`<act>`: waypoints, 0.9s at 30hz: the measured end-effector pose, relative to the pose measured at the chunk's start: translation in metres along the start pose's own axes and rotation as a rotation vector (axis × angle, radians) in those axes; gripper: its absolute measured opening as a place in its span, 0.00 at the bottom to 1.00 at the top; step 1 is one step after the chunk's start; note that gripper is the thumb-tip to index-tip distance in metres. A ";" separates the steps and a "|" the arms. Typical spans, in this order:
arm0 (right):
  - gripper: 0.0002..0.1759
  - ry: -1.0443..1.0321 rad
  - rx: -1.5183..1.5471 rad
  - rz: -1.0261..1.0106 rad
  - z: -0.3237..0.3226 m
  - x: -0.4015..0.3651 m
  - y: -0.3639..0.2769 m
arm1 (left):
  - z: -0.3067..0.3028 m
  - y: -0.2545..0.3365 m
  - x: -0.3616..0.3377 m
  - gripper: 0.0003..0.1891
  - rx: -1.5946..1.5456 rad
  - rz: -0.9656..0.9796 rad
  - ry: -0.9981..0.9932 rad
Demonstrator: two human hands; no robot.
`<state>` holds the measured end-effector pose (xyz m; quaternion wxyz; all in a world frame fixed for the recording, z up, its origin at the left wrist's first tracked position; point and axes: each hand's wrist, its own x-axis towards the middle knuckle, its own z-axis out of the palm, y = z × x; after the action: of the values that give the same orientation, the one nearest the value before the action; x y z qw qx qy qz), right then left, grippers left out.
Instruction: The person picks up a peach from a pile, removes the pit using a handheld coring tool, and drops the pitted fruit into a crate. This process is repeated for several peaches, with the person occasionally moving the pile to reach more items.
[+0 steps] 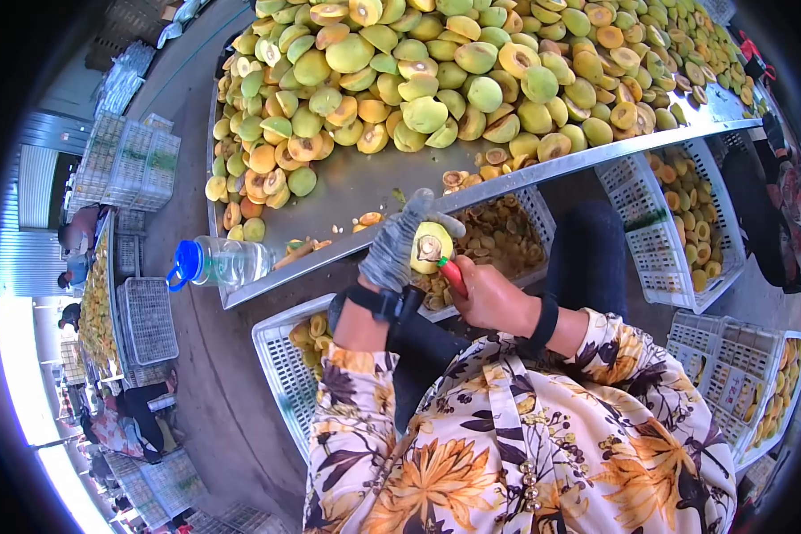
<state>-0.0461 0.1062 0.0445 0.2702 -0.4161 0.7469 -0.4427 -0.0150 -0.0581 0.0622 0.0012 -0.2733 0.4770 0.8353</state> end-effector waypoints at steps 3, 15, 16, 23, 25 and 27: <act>0.11 -0.110 0.099 0.115 -0.005 0.006 -0.001 | -0.003 0.013 0.008 0.31 0.108 -0.142 -0.112; 0.12 -0.240 0.463 0.312 -0.014 0.018 -0.032 | 0.022 -0.014 -0.008 0.22 -0.334 0.297 0.357; 0.12 -0.217 0.354 0.265 -0.014 0.017 -0.032 | 0.017 -0.013 -0.008 0.22 -0.332 0.296 0.355; 0.12 -0.106 0.065 0.088 -0.003 0.021 -0.017 | -0.001 0.011 0.000 0.15 -0.246 0.025 0.030; 0.13 -0.100 0.112 0.126 0.003 0.022 -0.012 | -0.010 0.009 0.010 0.16 -0.116 0.010 0.031; 0.12 -0.089 0.136 0.107 0.009 0.025 -0.003 | -0.013 0.010 0.014 0.18 0.013 0.001 0.015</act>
<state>-0.0502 0.0802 0.0424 0.3538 -0.3756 0.7236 -0.4584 -0.0232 -0.0778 0.0587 -0.0010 -0.2795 0.4824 0.8301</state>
